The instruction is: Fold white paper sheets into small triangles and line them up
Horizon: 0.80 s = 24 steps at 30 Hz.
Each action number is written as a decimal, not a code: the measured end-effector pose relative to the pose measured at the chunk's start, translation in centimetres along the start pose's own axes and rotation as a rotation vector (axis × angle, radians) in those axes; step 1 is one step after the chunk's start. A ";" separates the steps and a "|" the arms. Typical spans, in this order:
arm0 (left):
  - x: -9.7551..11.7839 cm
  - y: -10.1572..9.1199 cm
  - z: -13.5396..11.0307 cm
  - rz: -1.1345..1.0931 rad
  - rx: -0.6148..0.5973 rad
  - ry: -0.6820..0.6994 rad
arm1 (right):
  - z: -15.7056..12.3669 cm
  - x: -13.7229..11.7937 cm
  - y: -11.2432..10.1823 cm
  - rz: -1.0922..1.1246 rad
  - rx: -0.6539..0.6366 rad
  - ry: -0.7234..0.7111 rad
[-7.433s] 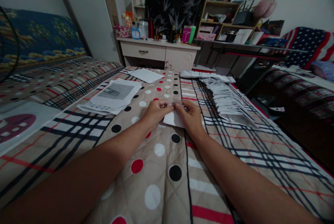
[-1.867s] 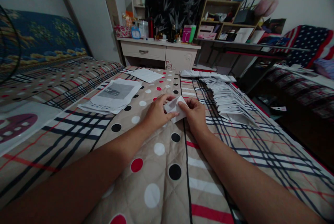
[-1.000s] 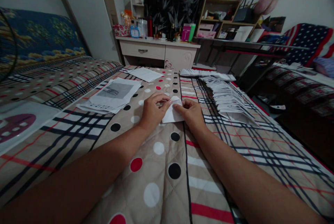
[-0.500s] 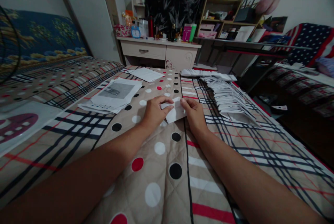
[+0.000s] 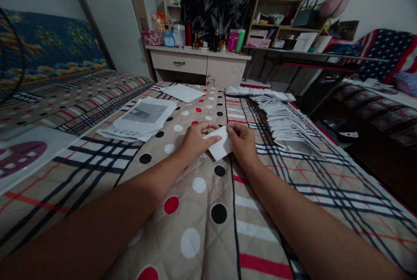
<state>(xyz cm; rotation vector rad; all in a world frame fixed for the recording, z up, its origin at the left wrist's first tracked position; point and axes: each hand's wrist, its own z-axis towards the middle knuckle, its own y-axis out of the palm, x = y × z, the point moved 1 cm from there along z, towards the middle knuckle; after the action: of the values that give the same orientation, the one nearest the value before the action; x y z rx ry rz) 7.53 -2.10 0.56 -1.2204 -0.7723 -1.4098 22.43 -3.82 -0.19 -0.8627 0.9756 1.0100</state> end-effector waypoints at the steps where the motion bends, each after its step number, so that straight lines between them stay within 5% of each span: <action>1: -0.1 -0.1 0.1 -0.015 0.013 0.008 | 0.0 -0.1 0.1 0.008 -0.001 -0.012; 8: -0.7 -0.8 0.6 -0.114 0.141 0.069 | -0.2 -0.7 0.3 0.058 0.040 -0.045; 24: -1.2 -0.9 0.8 -0.089 0.186 0.091 | -0.2 -0.3 0.1 -0.067 0.077 -0.035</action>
<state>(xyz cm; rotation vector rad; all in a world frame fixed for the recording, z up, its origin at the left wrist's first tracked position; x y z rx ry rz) 6.79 -0.76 -0.25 -0.9827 -0.8828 -1.4211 22.22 -4.00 -0.02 -0.8064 0.9445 0.9222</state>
